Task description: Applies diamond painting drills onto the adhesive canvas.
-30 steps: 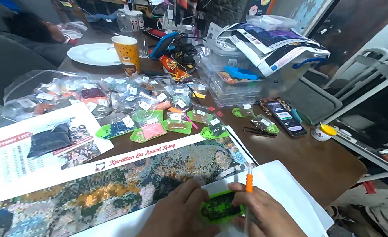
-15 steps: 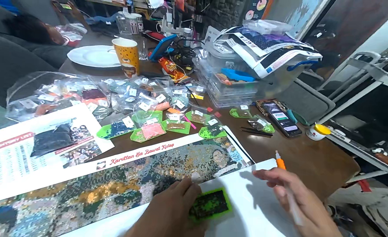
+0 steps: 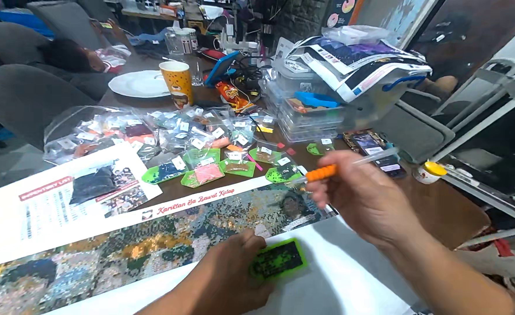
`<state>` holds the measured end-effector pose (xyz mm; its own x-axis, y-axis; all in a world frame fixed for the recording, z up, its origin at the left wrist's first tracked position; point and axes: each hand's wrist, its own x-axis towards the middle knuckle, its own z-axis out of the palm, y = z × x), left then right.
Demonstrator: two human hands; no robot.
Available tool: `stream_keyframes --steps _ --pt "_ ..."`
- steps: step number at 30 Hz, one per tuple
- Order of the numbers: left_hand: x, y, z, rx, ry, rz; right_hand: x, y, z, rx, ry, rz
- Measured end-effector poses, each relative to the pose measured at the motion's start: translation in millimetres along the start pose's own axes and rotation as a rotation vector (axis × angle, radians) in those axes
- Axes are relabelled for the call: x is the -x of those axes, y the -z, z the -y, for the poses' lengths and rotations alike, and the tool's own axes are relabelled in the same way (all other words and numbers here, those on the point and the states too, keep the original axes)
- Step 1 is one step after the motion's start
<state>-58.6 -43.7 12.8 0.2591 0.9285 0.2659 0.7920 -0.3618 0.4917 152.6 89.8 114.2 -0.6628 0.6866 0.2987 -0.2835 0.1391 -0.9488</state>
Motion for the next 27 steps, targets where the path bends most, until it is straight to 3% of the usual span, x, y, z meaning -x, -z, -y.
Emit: stream_keyframes --steps 3,6,14,20,27 --pt "0 -3 3 0.005 -0.009 -0.037 3 -6 -28 -0.150 -0.183 -0.052" --pt "0 -5 5 -0.014 -0.012 -0.048 12 -6 -57 -0.057 -0.237 -0.178" --pt "0 -12 10 -0.079 -0.072 -0.142 24 12 -96 0.411 0.360 0.071" --pt "-1 -12 10 -0.067 -0.064 -0.137 24 12 -103 0.595 0.504 0.177" --pt "-1 -11 9 -0.033 -0.044 -0.109 25 6 -103 0.646 0.530 0.239"
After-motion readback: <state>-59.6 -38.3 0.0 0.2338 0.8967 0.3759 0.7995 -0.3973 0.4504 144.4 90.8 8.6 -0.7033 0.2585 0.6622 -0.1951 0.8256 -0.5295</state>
